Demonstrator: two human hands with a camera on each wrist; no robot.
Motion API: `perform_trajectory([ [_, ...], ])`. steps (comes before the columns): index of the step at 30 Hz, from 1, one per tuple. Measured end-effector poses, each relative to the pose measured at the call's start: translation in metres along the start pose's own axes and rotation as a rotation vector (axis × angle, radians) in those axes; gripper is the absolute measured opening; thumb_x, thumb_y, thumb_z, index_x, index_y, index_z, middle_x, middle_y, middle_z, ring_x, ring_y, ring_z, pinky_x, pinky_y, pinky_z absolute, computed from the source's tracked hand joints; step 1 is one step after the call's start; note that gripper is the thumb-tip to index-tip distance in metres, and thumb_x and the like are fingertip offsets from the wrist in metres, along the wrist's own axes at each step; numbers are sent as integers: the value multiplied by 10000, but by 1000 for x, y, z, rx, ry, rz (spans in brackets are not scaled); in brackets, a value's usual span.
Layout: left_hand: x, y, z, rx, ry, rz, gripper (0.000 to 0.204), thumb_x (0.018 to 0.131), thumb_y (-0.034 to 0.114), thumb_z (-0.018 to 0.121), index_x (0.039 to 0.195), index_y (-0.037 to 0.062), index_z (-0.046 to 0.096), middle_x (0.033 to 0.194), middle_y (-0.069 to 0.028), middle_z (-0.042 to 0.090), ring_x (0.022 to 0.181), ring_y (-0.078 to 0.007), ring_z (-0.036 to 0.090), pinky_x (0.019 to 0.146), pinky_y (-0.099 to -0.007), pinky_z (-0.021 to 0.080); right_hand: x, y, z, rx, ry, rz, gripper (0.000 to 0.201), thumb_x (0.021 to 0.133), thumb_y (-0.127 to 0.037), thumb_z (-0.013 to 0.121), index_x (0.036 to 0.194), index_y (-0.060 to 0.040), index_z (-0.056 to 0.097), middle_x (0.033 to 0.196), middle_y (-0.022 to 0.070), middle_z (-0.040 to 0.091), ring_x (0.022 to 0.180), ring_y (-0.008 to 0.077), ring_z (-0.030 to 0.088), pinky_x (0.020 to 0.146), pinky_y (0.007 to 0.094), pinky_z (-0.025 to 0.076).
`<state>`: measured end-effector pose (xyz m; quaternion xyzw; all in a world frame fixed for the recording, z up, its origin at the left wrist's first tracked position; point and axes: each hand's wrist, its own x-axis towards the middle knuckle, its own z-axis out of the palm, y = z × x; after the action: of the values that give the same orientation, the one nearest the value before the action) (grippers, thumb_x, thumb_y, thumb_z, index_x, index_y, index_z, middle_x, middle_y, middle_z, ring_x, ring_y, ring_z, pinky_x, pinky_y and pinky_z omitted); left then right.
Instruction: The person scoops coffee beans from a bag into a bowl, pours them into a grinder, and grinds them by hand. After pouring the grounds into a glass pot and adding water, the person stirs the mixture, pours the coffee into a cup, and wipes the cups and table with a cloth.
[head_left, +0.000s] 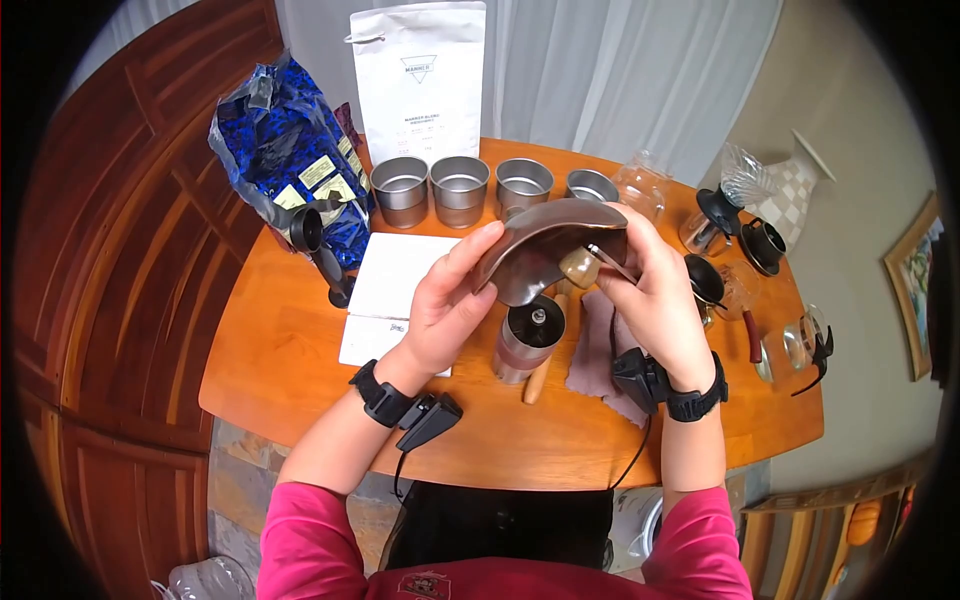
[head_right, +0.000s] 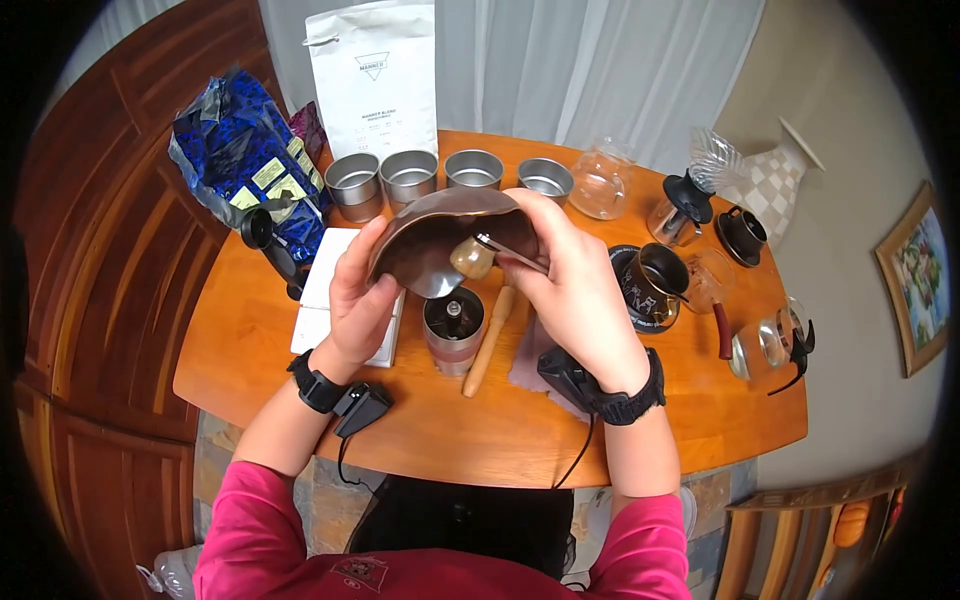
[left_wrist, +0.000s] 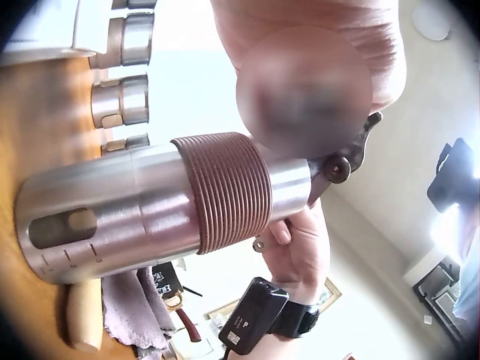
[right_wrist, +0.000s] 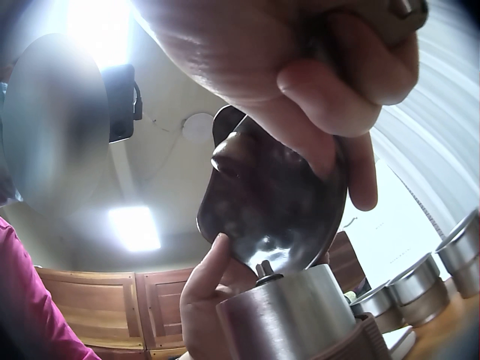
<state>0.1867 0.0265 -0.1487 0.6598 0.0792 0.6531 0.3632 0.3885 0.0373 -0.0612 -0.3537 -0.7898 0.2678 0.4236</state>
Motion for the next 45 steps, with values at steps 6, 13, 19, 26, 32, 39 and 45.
perform_trajectory([
  [6,9,8,4,47,117,-89,506,905,43,400,1386,33,246,1371,-116,348,1254,-225,371,1034,-362,309,0,-3,4,44,28,53,480,781,102,534,1229,-40,433,975,81,610,922,123,603,790,274,482],
  [13,28,11,3,-350,524,-465,388,966,251,351,1318,110,270,1300,-131,396,1140,-277,494,830,-403,526,5,-4,8,388,17,193,414,816,73,517,1210,-36,453,906,41,595,860,95,589,754,227,463],
  [19,31,16,-46,115,512,-657,371,970,249,298,1252,7,314,1020,-203,586,709,-292,663,550,-267,579,1,7,7,298,-61,112,320,806,78,520,1108,-27,527,810,14,588,764,68,570,689,221,458],
  [26,26,29,-68,451,501,-922,299,955,192,310,1117,-46,390,876,-218,592,585,-287,648,489,-286,565,1,8,4,139,-121,77,223,789,62,546,997,-18,567,700,20,572,651,68,545,609,217,448],
  [32,20,24,-82,683,500,-1044,240,945,134,305,1034,-79,370,813,-233,567,547,-285,638,457,-313,554,1,10,4,70,-156,84,160,786,43,556,939,-1,573,662,50,573,622,103,561,595,237,452],
  [39,15,24,-93,668,417,-1151,224,939,97,301,1062,-83,352,820,-228,569,544,-275,638,440,-307,545,0,9,3,89,-136,87,155,793,46,535,940,9,565,687,90,601,660,128,610,616,247,471],
  [45,16,28,-94,734,386,-1211,202,926,66,334,1077,-68,349,782,-198,570,521,-237,626,422,-295,529,-2,5,0,49,-137,50,167,787,64,522,937,4,566,694,91,600,641,138,598,607,254,468],
])
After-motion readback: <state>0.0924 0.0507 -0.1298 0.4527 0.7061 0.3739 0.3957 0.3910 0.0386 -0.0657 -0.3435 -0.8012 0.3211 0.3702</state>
